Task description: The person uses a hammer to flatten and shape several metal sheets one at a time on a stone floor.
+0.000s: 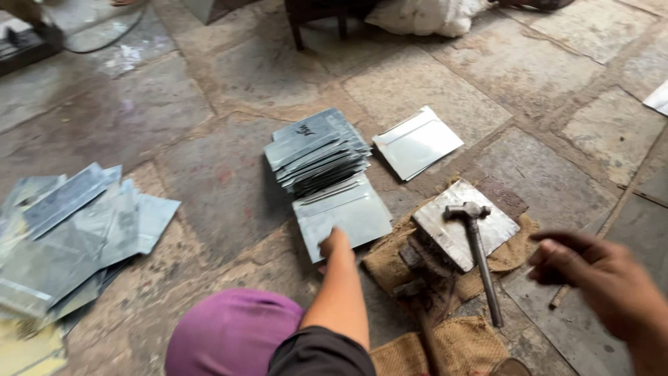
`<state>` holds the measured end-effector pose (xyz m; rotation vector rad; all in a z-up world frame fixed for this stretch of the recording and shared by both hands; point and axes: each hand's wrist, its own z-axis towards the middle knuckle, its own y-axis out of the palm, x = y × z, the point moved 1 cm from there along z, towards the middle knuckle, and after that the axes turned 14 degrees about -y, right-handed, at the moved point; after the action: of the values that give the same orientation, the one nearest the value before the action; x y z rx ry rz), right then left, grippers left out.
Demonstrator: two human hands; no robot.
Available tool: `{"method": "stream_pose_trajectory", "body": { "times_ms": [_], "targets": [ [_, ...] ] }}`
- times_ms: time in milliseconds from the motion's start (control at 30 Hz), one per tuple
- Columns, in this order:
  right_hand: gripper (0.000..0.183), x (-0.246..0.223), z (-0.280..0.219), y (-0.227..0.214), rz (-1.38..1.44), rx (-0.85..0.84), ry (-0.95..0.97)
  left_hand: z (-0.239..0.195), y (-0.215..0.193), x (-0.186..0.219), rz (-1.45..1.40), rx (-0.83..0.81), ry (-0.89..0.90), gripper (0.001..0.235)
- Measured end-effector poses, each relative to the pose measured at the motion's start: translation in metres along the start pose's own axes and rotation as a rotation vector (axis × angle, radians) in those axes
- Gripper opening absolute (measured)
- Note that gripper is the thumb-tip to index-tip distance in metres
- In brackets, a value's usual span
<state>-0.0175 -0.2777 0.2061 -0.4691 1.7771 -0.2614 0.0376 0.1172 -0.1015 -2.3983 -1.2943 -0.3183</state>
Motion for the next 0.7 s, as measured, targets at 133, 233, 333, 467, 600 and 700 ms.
{"method": "stream_pose_trajectory", "body": {
  "times_ms": [133, 233, 333, 467, 600, 700],
  "targets": [
    [0.040, 0.036, 0.025, 0.010, -0.171, -0.133, 0.138, 0.038, -0.004, -0.028, 0.005, 0.014, -0.199, 0.061],
    [0.044, 0.052, 0.040, 0.012, -0.076, -0.177, 0.050, 0.058, 0.008, -0.026, -0.064, -0.089, -0.248, 0.066],
    [0.044, 0.056, 0.054, 0.015, -0.161, -0.219, 0.075, 0.058, 0.018, -0.024, -0.188, -0.081, -0.276, 0.064],
    [0.045, 0.054, 0.067, 0.020, -0.152, -0.253, 0.077, 0.028, 0.018, -0.026, -0.303, 0.098, -0.253, 0.062],
    [0.047, 0.057, 0.075, 0.022, -0.147, -0.282, 0.092, 0.002, 0.023, -0.012, -0.272, 0.160, -0.169, 0.058],
    [0.048, 0.059, 0.078, 0.023, -0.172, -0.292, 0.100, -0.002, 0.029, -0.006, -0.279, 0.201, -0.129, 0.050]
  ]
}}
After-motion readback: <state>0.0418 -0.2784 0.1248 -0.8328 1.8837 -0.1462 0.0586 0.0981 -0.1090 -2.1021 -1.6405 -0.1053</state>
